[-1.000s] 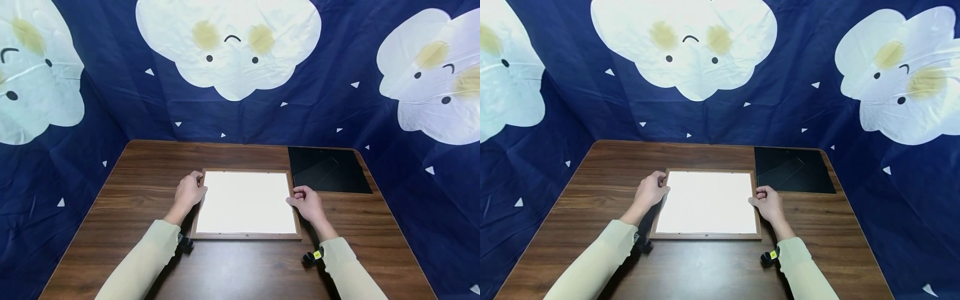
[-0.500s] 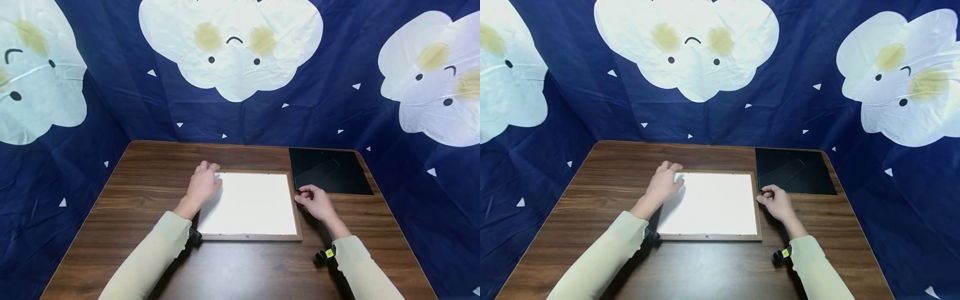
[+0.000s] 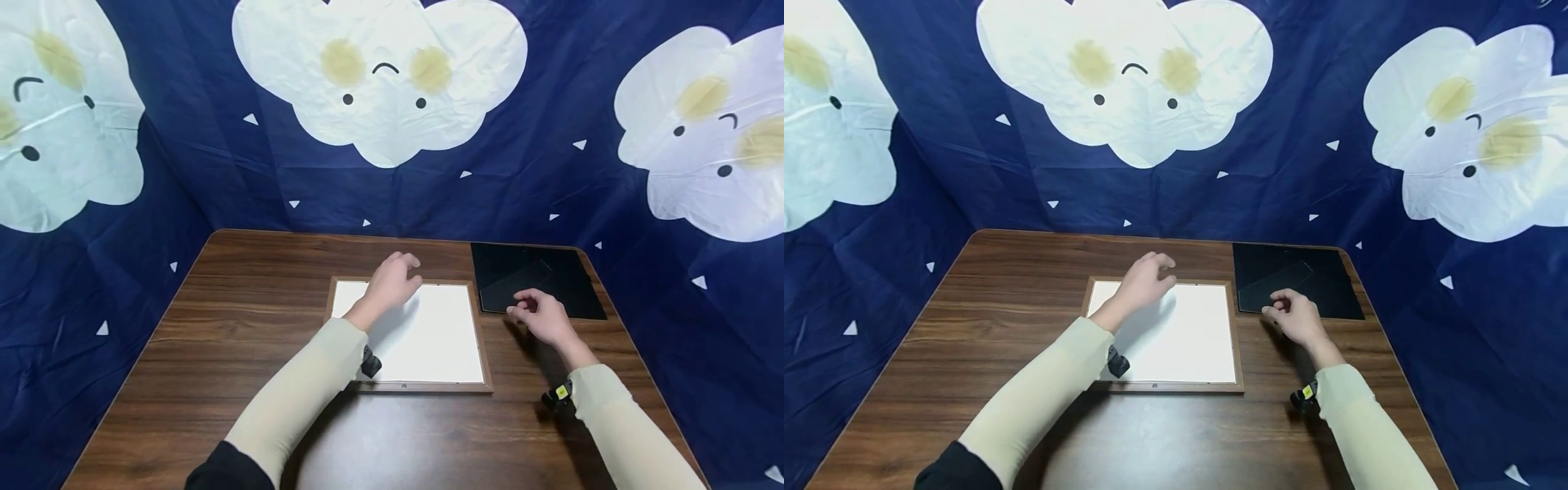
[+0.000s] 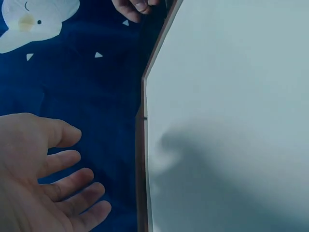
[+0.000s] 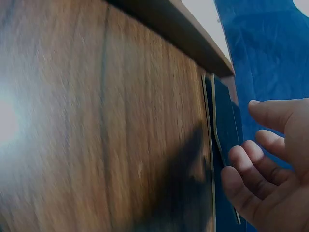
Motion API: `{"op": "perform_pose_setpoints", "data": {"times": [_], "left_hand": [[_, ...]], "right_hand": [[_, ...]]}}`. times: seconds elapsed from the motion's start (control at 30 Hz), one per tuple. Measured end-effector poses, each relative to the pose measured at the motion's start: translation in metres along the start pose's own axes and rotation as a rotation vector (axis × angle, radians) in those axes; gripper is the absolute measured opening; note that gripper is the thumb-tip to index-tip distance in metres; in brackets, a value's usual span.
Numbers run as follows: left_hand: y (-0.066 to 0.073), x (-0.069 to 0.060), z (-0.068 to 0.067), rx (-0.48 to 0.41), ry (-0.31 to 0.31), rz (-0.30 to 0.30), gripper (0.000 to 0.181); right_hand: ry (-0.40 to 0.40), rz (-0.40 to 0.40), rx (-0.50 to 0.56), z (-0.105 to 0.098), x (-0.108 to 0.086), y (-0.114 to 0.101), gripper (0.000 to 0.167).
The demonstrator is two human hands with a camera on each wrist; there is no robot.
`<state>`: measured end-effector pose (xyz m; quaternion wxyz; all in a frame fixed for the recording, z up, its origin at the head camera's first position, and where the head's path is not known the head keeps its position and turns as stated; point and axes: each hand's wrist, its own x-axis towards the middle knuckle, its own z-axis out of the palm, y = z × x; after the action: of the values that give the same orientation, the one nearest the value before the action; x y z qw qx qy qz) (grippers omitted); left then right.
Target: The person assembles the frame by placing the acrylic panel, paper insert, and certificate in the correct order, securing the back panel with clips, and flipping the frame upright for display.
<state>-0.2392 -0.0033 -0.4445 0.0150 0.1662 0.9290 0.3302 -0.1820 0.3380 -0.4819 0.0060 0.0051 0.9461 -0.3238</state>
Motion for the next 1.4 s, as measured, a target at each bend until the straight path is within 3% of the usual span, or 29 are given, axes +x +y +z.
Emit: {"op": "perform_pose_setpoints", "data": {"times": [0.2, 0.4, 0.57, 0.8, 0.9, 1.13, 1.4], "left_hand": [[0.014, 0.017, 0.023, -0.058, -0.061, -0.002, 0.036], [0.027, 0.030, 0.042, -0.112, -0.111, -0.045, 0.037], [0.038, 0.041, 0.049, -0.100, -0.117, -0.061, 0.038], [0.056, 0.054, 0.057, -0.012, -0.164, -0.004, 0.043], [0.062, 0.057, 0.060, 0.007, -0.195, -0.018, 0.045], [0.061, 0.063, 0.070, 0.022, -0.224, -0.092, 0.045], [0.059, 0.076, 0.076, -0.043, -0.223, -0.141, 0.045]], "right_hand": [[-0.003, 0.042, -0.026, -0.012, 0.003, 0.015, 0.041], [0.002, 0.091, -0.069, -0.021, 0.009, 0.025, 0.044], [0.032, 0.129, -0.094, -0.033, 0.016, 0.039, 0.048], [0.094, 0.172, -0.114, -0.053, 0.019, 0.051, 0.048], [0.100, 0.198, -0.131, -0.056, 0.020, 0.054, 0.048], [0.065, 0.219, -0.187, -0.061, 0.024, 0.062, 0.055], [-0.011, 0.305, -0.193, -0.073, 0.023, 0.071, 0.062]]}}
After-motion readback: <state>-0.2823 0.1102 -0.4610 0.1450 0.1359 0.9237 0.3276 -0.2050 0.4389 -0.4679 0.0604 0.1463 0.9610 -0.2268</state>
